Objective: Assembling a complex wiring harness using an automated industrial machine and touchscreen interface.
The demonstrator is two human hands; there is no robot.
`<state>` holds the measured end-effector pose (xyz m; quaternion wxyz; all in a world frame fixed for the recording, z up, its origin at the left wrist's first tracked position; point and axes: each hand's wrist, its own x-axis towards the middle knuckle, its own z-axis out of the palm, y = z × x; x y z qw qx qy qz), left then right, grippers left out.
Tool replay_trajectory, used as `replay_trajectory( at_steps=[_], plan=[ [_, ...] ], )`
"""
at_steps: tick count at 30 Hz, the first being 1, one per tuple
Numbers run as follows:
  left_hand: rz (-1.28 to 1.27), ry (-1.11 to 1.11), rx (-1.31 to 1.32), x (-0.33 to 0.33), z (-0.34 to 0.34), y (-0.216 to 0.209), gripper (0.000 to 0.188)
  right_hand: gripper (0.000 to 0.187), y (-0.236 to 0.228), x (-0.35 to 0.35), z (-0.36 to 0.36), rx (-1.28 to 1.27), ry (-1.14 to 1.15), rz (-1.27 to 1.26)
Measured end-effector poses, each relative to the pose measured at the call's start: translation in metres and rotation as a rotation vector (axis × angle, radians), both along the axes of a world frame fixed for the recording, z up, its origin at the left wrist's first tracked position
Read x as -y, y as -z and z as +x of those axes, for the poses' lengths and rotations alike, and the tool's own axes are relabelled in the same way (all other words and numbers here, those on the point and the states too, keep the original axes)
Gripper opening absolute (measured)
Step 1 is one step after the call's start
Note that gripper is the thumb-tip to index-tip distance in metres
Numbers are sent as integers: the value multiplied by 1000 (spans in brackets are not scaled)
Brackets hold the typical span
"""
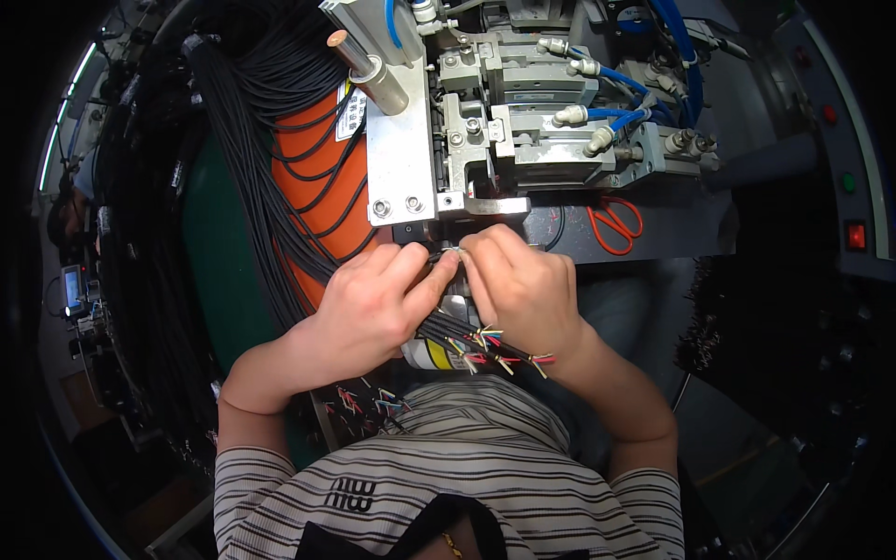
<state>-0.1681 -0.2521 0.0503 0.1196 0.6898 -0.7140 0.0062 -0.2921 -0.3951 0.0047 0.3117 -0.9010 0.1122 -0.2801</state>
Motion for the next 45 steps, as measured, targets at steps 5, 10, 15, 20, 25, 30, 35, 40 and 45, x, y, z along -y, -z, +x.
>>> replay_trajectory(
  at_steps=[5,10,15,20,25,30,35,40,45],
  plan=[
    [0,-55,-90,-2,4,1,36,4,-2,11,4,-176,-89,253],
    [-175,-185,-260,-27,17,14,32,5,5,12,3,-210,-102,586],
    [-227,-201,-119,-26,20,18,38,4,7,8,-3,-117,41,403],
    [-256,200,-310,-34,9,23,38,9,-9,-3,-10,-76,-37,651],
    [-258,-36,-268,-33,19,26,37,36,-17,-5,-9,-34,-407,1227],
    [-234,-24,-355,-24,15,25,42,37,-2,-5,-9,67,-442,891],
    [-199,-109,-380,-20,14,27,43,27,-6,-7,-12,34,-369,1060],
    [-278,-75,-453,-17,13,25,32,25,1,-6,-12,66,-347,1169],
    [-333,-81,-581,-20,12,29,29,22,-5,-12,-11,111,-317,1241]
  ],
)
